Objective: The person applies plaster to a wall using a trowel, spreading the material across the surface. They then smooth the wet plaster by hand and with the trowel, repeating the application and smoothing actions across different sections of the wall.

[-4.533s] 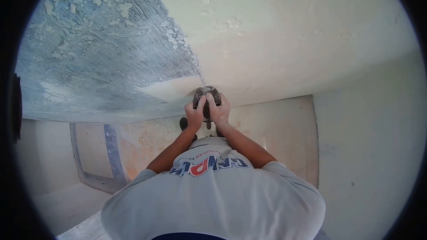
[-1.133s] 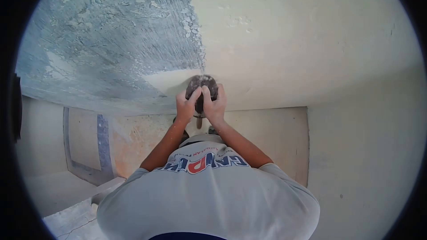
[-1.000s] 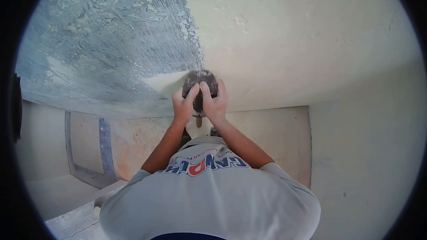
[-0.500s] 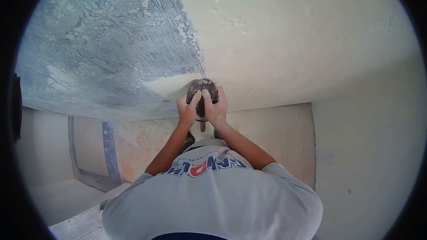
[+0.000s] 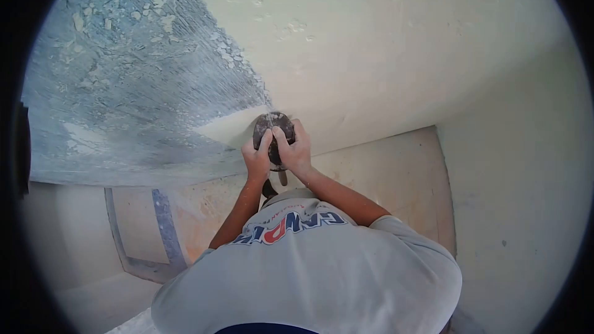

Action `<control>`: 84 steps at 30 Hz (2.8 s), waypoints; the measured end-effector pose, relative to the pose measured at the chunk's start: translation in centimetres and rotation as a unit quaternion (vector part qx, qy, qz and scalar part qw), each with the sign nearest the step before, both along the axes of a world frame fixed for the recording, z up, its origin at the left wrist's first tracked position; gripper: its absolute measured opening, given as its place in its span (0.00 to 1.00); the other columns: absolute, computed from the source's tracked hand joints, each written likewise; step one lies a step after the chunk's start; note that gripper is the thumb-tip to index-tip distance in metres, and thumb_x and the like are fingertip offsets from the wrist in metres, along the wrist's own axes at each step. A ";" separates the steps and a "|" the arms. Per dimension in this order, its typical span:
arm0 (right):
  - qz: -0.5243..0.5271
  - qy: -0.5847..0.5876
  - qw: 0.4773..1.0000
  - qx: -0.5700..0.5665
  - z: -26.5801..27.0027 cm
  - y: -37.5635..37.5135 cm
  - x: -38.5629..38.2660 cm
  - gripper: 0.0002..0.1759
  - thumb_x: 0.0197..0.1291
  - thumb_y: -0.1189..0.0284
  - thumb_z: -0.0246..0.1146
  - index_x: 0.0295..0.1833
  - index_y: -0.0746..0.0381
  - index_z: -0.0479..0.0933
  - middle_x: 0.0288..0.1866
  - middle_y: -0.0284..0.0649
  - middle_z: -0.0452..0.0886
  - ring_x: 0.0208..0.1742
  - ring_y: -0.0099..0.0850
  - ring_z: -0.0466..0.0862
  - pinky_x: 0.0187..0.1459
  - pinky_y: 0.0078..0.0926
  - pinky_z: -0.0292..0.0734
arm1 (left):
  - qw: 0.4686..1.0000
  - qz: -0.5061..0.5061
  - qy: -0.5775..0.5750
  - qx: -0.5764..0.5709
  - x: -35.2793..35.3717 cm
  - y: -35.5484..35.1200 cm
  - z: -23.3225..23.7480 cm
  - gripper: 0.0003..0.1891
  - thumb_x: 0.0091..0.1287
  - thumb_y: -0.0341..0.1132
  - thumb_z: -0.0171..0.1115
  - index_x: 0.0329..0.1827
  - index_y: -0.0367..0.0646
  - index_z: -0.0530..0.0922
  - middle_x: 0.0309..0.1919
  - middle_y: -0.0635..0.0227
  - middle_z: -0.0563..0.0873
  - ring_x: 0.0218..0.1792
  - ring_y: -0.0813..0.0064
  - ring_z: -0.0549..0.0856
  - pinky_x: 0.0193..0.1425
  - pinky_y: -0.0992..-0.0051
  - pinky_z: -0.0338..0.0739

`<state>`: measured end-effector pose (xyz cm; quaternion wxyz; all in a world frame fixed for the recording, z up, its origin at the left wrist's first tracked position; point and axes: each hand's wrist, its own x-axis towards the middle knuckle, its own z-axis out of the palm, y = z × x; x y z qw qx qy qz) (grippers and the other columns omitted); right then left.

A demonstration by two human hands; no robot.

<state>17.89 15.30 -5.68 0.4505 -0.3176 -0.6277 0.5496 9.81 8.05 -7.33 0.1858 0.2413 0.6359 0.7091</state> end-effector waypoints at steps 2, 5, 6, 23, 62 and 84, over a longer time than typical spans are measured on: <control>0.001 0.001 1.000 0.013 1.1 0.4 -0.1 0.11 0.65 0.69 0.67 0.40 0.66 0.76 0.27 0.42 0.79 0.27 0.29 0.78 0.32 0.31 0.75 | 1.000 0.021 -0.003 0.011 0.1 0.5 0.4 0.13 0.70 0.35 0.67 0.34 0.30 0.83 0.26 0.74 0.83 0.30 0.86 0.76 0.33 0.77 0.74; 0.008 -0.013 1.000 0.007 0.9 0.3 0.2 0.12 0.65 0.68 0.67 0.41 0.66 0.75 0.27 0.44 0.79 0.27 0.30 0.78 0.32 0.32 0.75 | 1.000 0.006 0.006 -0.003 -0.3 0.4 2.1 0.13 0.69 0.35 0.67 0.35 0.29 0.83 0.26 0.73 0.84 0.31 0.85 0.77 0.35 0.76 0.75; 0.009 -0.017 1.000 0.001 0.4 0.5 -0.2 0.12 0.64 0.68 0.67 0.40 0.66 0.75 0.27 0.45 0.79 0.27 0.30 0.78 0.32 0.32 0.75 | 1.000 0.013 0.021 -0.016 -0.3 0.2 0.9 0.13 0.69 0.35 0.67 0.35 0.29 0.83 0.26 0.73 0.84 0.31 0.85 0.77 0.35 0.76 0.75; 0.015 0.012 1.000 -0.006 -1.5 0.2 -0.2 0.10 0.66 0.71 0.67 0.38 0.66 0.74 0.29 0.35 0.78 0.32 0.20 0.74 0.34 0.24 0.73 | 0.999 0.007 0.027 -0.038 -0.2 0.0 -0.4 0.15 0.68 0.37 0.68 0.35 0.29 0.83 0.24 0.69 0.85 0.28 0.85 0.78 0.32 0.75 0.75; 0.132 -0.507 0.849 0.078 -0.3 9.6 16.4 0.18 0.60 0.62 0.69 0.46 0.66 0.80 0.42 0.57 0.84 0.47 0.58 0.83 0.49 0.50 0.77 | 0.904 -0.282 -0.057 -0.317 -2.1 -11.9 -6.2 0.18 0.73 0.43 0.62 0.49 0.35 0.85 0.42 0.65 0.89 0.45 0.70 0.85 0.52 0.72 0.76; 0.007 -0.126 0.989 -0.080 1.9 -2.6 2.3 0.17 0.69 0.64 0.65 0.33 0.67 0.77 0.24 0.34 0.75 0.28 0.19 0.70 0.30 0.27 0.68 | 0.997 -0.046 -0.057 0.006 2.2 -4.3 -0.4 0.15 0.73 0.40 0.65 0.39 0.33 0.84 0.30 0.74 0.84 0.30 0.86 0.77 0.35 0.78 0.73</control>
